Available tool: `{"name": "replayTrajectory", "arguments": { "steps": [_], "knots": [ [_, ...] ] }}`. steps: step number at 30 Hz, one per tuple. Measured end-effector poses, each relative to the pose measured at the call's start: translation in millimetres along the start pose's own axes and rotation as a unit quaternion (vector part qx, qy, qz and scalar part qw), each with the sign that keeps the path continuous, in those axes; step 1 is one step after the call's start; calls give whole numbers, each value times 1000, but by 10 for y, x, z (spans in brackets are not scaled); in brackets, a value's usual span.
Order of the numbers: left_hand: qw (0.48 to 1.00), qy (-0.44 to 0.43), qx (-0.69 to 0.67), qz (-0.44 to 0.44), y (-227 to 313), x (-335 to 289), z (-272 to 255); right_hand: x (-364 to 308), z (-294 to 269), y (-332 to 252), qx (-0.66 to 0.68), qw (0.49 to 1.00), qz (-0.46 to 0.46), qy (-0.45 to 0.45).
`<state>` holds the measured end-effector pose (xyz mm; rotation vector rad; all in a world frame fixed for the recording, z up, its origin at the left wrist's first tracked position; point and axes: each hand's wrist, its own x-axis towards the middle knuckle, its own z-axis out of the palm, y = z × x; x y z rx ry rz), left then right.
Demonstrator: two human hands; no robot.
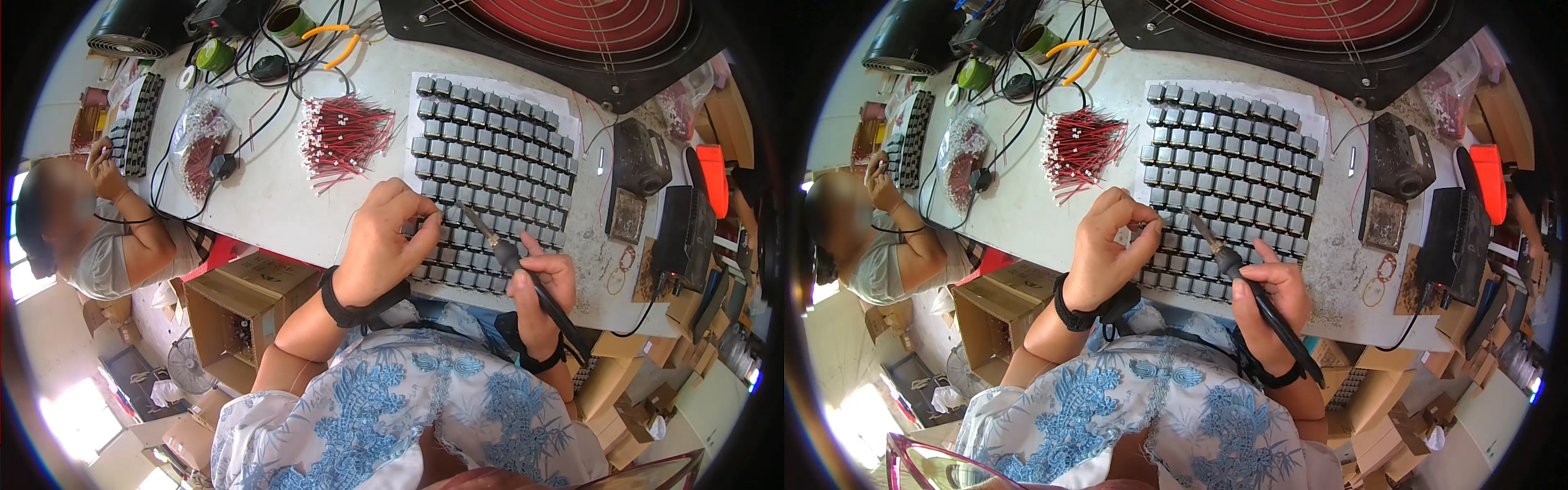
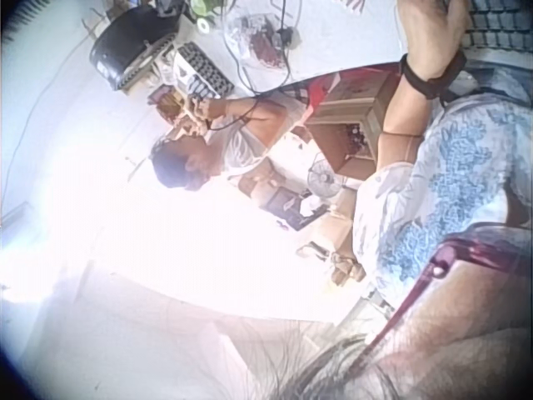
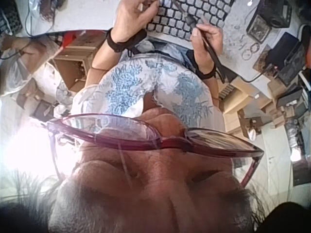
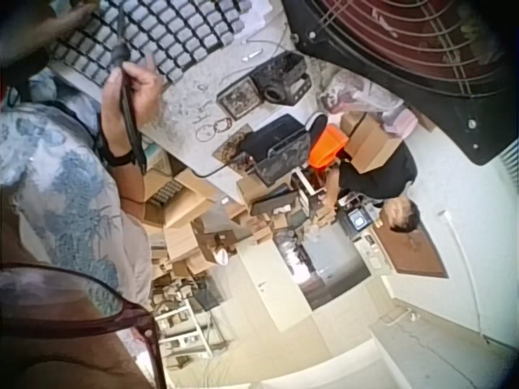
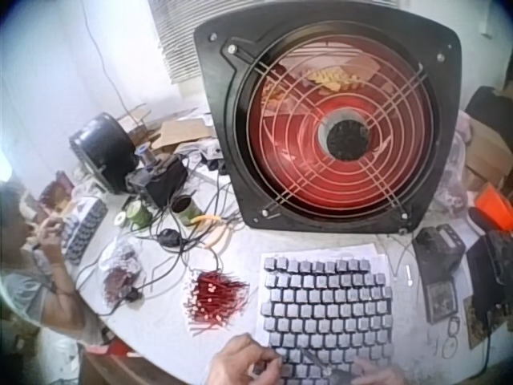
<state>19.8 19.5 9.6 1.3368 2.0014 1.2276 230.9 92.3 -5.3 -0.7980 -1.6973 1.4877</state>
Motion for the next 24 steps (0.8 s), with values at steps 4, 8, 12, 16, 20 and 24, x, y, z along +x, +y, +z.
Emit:
{"name": "replayTrajectory", "arguments": {
  "steps": [4, 8, 12, 16, 20, 24],
  "knots": [
    [1000, 5, 19, 11, -35, -6, -22, -9, 25, 20, 12, 1000, -15, 18],
    [999, 24, 42, 20, 32, 38, -61, -28, -52, 3, 48, 998, -21, 45],
    [997, -6, 57, 52, 87, 61, 14, -52, -90, 8, 57, 998, -1, 36],
    [996, -10, 57, 60, 71, 76, 54, -60, -95, 31, 40, 999, 1, 30],
    [997, 1, 39, 61, 49, 73, 86, -67, -112, 68, 24, 999, -12, 22],
    [996, -19, 61, 55, 42, 74, 69, -60, -107, 26, 18, 1000, 3, 16]
  ]
}}
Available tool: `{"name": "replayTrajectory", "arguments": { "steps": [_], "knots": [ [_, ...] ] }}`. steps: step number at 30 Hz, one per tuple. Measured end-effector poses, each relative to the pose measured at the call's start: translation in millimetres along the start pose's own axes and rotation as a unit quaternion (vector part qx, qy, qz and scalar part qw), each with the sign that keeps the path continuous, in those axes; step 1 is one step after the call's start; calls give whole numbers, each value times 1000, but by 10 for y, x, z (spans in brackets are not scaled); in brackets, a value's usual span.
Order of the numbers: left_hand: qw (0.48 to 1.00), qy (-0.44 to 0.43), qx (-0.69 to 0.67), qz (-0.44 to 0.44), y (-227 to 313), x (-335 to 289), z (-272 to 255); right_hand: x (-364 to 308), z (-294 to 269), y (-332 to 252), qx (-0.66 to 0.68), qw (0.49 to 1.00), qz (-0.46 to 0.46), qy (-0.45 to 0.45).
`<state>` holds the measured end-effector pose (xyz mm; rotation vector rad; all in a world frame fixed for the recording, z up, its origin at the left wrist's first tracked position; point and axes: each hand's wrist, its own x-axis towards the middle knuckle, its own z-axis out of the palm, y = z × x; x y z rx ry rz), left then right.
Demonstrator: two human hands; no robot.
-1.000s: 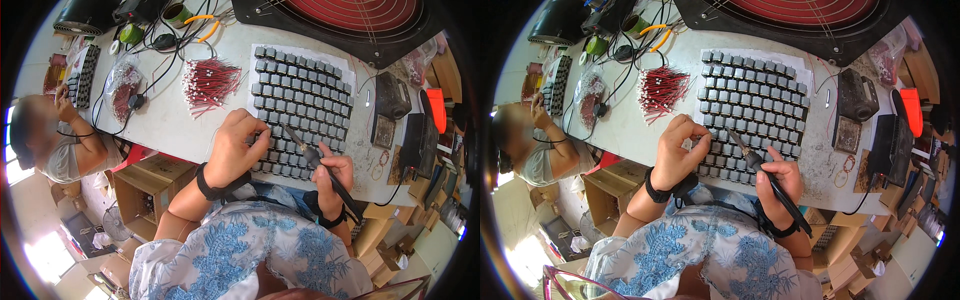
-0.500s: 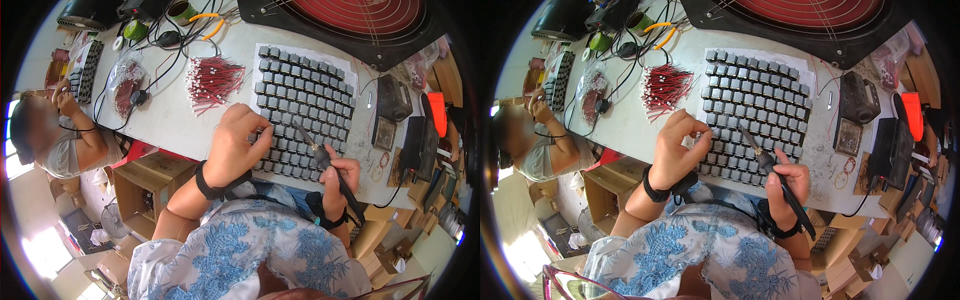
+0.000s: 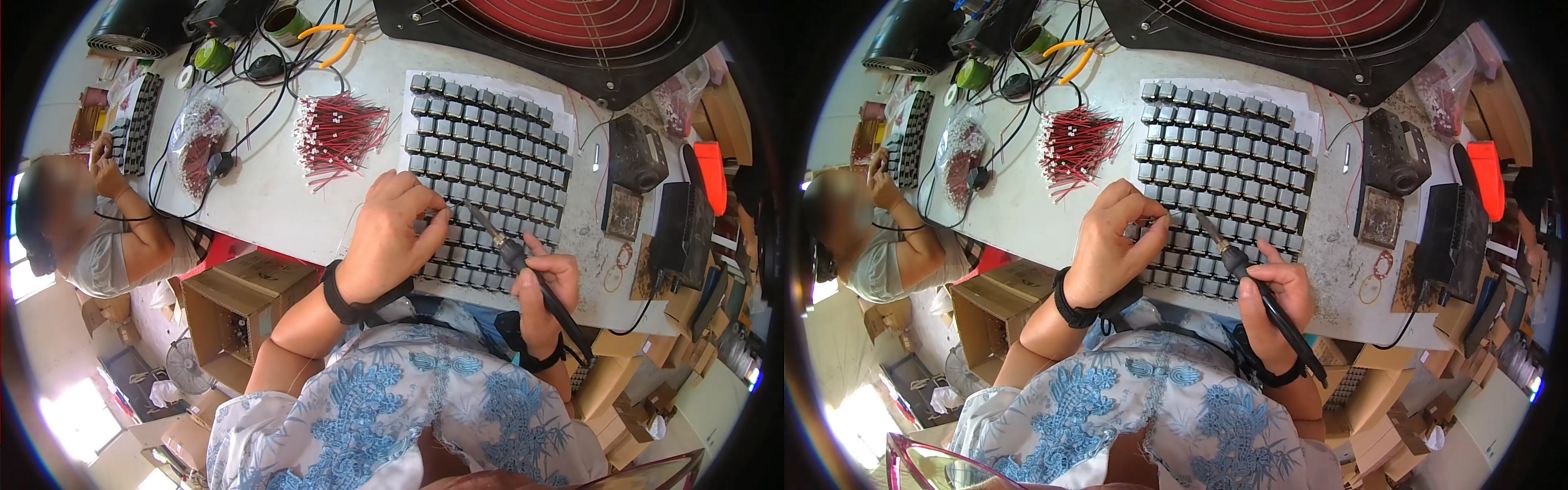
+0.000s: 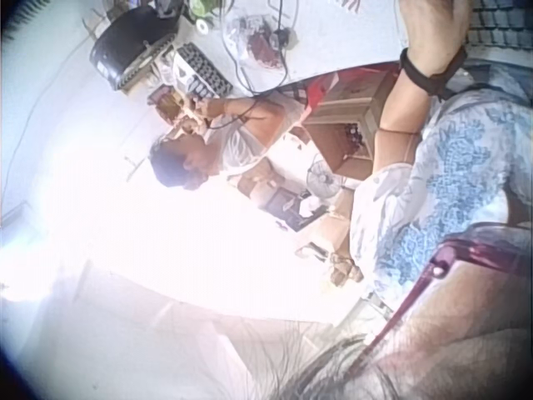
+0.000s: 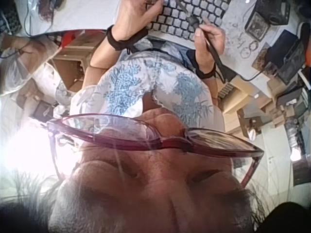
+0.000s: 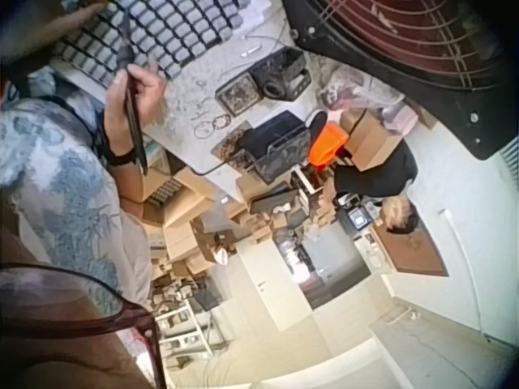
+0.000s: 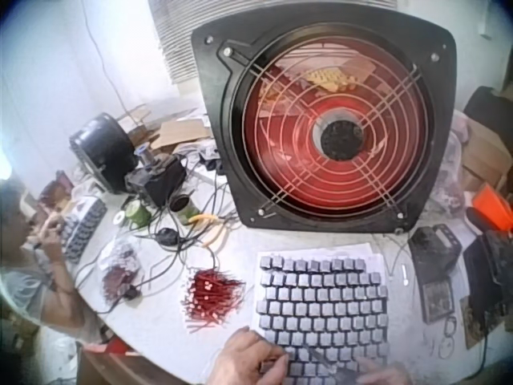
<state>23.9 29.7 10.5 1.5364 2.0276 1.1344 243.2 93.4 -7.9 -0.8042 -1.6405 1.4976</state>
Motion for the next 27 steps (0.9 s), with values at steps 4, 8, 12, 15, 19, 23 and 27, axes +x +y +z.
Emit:
{"name": "replayTrajectory", "arguments": {
  "steps": [4, 8, 12, 15, 19, 23, 27],
  "knots": [
    [1000, 1, -4, -11, 2, -5, 13, 7, 18, 4, -30, 1000, -8, -1],
    [1000, 7, 7, 5, -4, 8, 0, 1, 17, 6, 34, 999, -26, 24],
    [999, 16, -2, 47, 34, 63, 13, 7, -9, -38, 54, 998, 0, 29],
    [998, 17, -3, 56, 33, 70, 35, 14, -11, -8, 33, 999, -16, 20],
    [998, 19, 0, 62, 37, 79, 39, 9, -17, -9, 17, 1000, -10, 12],
    [999, 9, -4, 47, 29, 76, 49, 1, -17, -2, 3, 1000, -10, 5],
    [999, 18, 6, 43, 18, 63, 62, -9, -18, 1, -6, 1000, -15, 7]
  ]
}}
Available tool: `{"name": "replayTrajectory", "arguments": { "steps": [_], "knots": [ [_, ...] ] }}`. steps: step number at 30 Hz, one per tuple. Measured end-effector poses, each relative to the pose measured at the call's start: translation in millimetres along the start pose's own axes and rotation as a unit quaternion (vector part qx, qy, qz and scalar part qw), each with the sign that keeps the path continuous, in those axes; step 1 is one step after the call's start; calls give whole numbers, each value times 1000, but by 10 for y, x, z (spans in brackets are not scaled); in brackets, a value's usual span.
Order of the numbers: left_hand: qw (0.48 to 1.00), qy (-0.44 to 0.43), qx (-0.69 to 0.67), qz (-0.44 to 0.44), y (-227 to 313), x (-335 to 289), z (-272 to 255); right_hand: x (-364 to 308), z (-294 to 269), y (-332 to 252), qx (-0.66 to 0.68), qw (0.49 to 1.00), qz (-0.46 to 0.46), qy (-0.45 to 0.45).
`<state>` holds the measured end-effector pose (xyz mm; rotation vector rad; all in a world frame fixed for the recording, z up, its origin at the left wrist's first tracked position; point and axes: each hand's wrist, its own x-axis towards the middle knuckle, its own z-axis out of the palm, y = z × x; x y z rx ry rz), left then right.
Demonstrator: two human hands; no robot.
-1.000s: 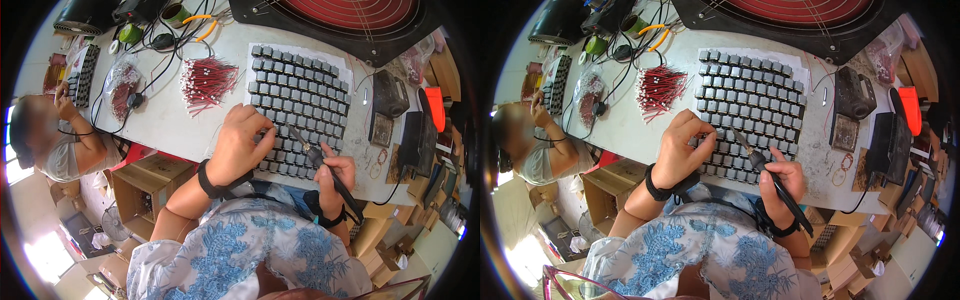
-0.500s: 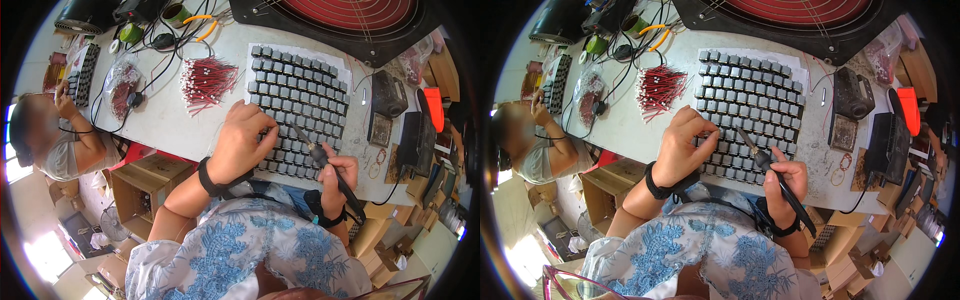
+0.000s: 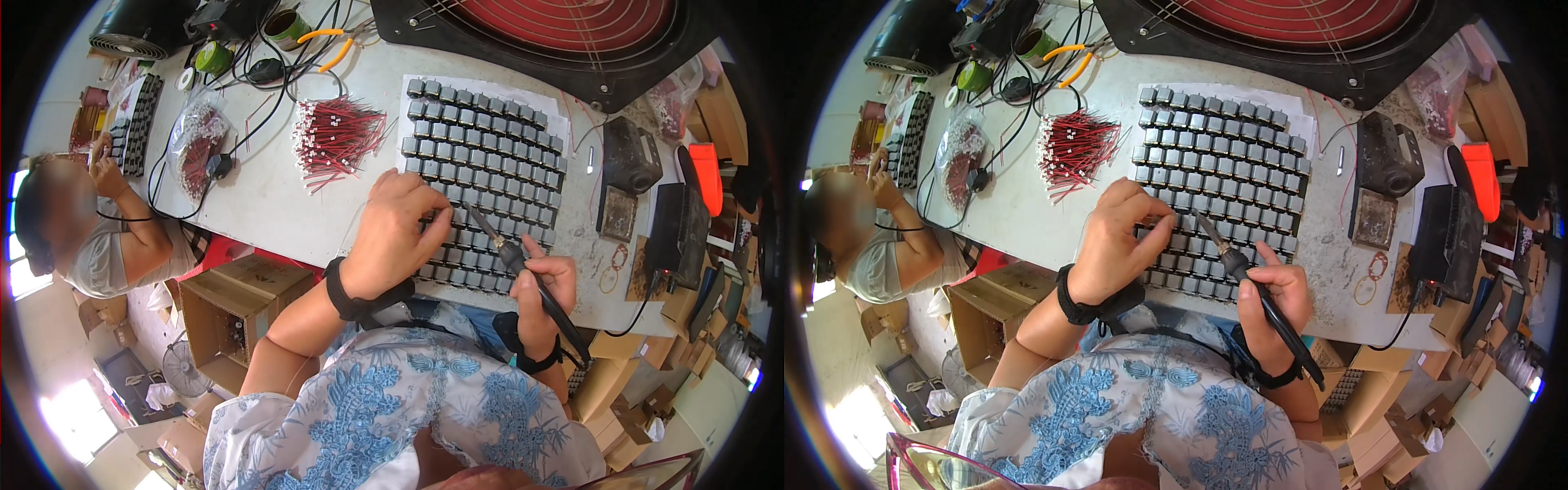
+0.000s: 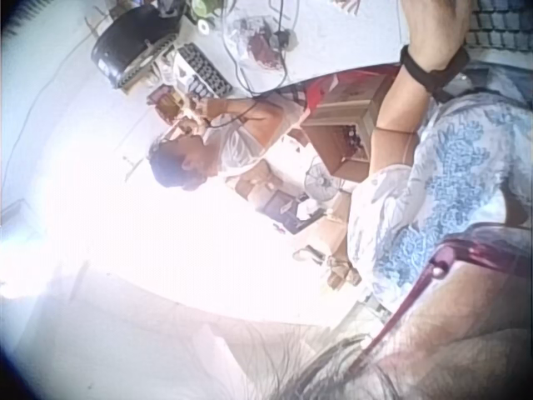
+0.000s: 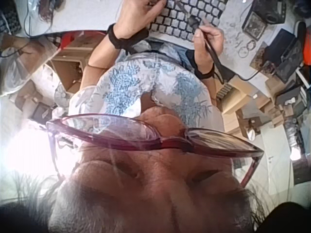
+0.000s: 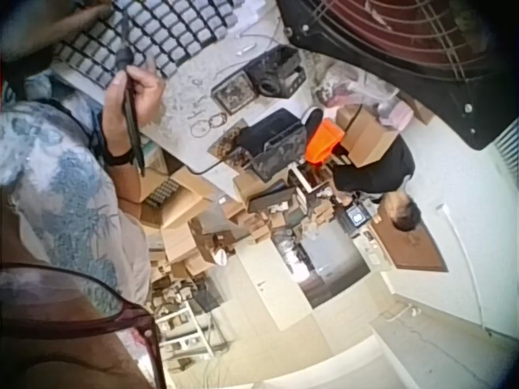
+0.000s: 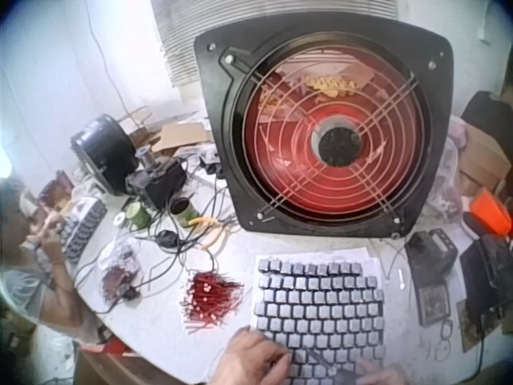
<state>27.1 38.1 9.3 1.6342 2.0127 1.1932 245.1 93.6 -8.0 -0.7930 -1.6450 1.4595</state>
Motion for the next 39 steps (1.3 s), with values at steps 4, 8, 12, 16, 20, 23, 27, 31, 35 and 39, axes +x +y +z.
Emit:
{"name": "replayTrajectory", "arguments": {
  "steps": [4, 8, 12, 16, 20, 23, 27, 31, 35, 39],
  "knots": [
    [999, 32, 37, 21, 57, 35, -87, -15, -66, 13, 46, 998, 5, 37],
    [998, 21, 44, 38, 64, 58, -78, -13, -81, -1, 54, 998, 4, 22],
    [999, 8, 33, 30, 46, 37, -9, -8, -23, 1, 34, 999, 4, 19],
    [999, 6, 24, 22, 43, 43, -10, 5, -14, 2, 27, 999, 13, 18],
    [1000, -2, 16, 22, 12, 42, 8, 21, -3, -27, 21, 1000, 16, 11],
    [1000, 1, 9, 8, 19, 34, 9, 11, -11, -20, 13, 1000, 20, 5],
    [1000, -6, 16, 8, 5, 20, -8, 25, 6, -24, -12, 1000, 7, -8],
    [999, 17, 34, 9, 31, 57, -96, 31, -23, -21, 26, 999, -7, 29],
    [999, 3, 38, 34, 73, 124, -73, 33, -61, -49, 37, 998, 12, 47],
    [997, -23, 37, 66, 53, 143, 48, 13, -85, -13, 29, 999, -1, 40]
  ]
}}
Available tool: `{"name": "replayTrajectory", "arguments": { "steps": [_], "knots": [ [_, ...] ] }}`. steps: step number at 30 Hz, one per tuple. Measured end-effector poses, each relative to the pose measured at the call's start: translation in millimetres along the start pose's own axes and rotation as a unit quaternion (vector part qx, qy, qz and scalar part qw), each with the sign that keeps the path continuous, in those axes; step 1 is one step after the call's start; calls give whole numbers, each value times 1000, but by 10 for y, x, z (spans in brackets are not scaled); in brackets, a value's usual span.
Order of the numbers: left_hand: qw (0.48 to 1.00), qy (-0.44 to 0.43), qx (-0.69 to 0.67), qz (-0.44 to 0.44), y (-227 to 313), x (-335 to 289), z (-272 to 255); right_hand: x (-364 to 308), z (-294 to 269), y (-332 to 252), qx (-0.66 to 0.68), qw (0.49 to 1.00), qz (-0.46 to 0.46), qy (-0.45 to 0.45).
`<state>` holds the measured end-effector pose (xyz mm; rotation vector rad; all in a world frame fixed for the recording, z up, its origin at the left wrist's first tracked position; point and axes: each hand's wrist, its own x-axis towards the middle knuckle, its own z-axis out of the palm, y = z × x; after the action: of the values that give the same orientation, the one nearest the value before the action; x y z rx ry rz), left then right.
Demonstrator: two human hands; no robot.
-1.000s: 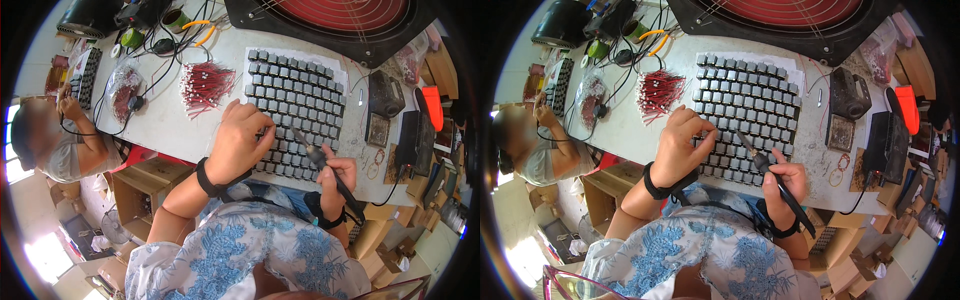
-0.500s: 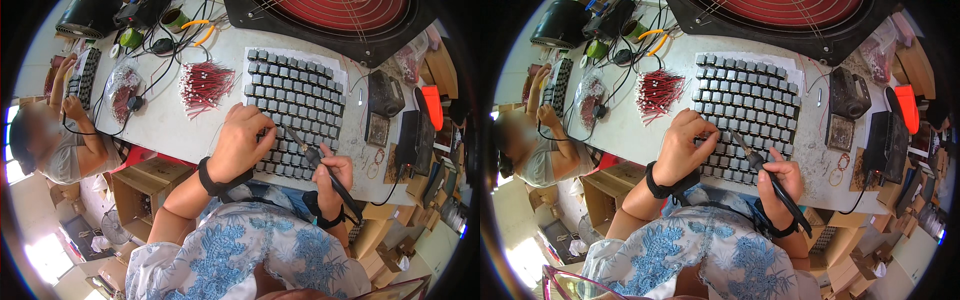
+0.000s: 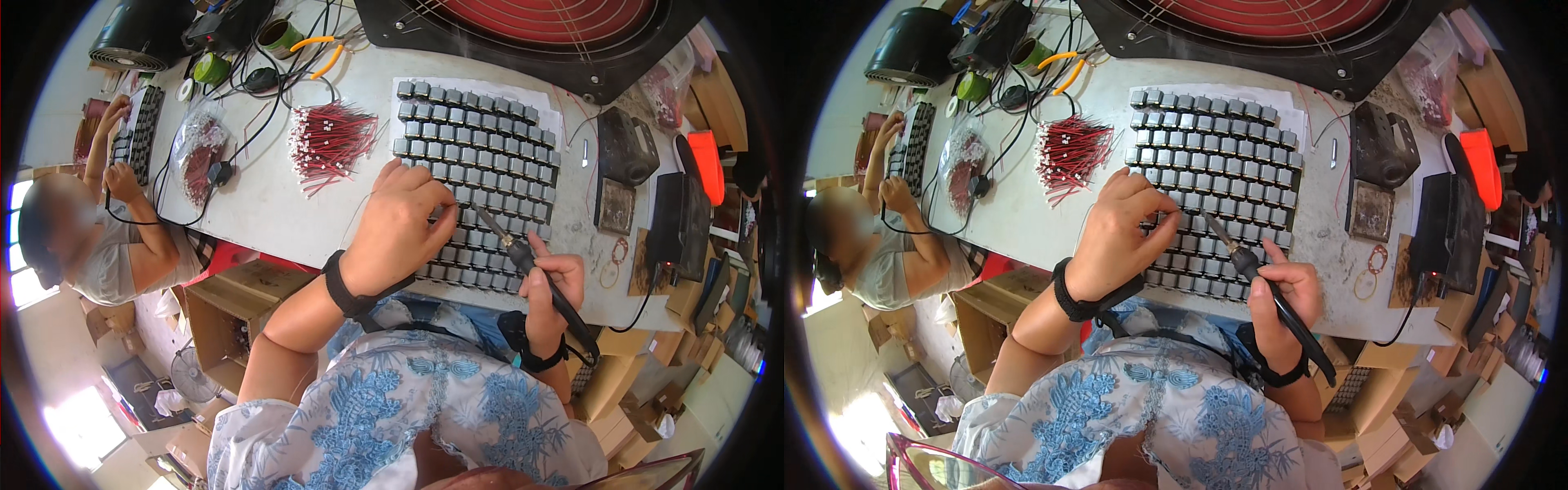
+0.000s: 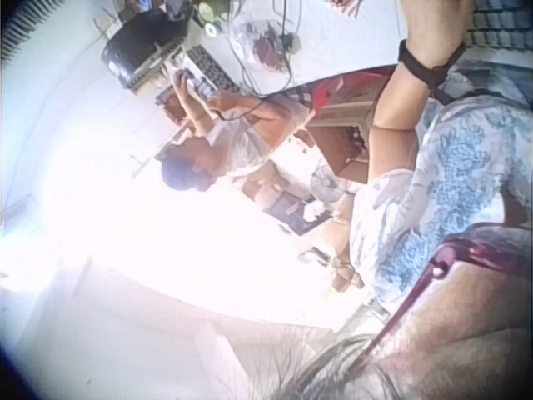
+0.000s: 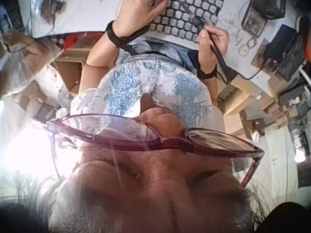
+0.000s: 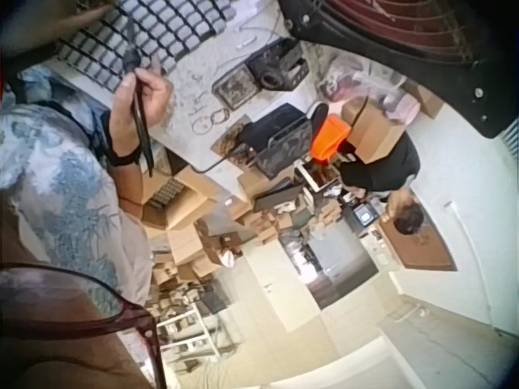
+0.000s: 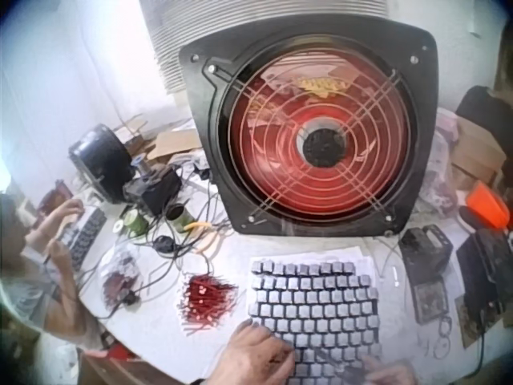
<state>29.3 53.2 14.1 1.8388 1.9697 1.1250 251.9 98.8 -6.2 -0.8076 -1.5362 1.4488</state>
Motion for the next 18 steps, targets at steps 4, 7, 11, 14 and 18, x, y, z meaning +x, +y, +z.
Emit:
{"name": "replayTrajectory", "arguments": {
  "steps": [4, 7, 11, 14, 18],
  "knots": [
    [1000, -2, -2, -3, 6, 1, 22, -17, 3, 26, 7, 1000, 6, 13],
    [1000, -5, -7, -10, 19, 4, 23, -21, 1, -17, 11, 1000, 14, -6],
    [1000, -10, -10, -17, 18, 2, 30, -12, 20, -25, -1, 1000, 23, -3],
    [1000, -8, -10, -14, 12, -2, 38, -10, 11, -14, -6, 1000, 14, -13],
    [1000, -15, -6, -21, 3, -12, 42, -24, 23, 30, -35, 999, -5, -14]
  ]
}}
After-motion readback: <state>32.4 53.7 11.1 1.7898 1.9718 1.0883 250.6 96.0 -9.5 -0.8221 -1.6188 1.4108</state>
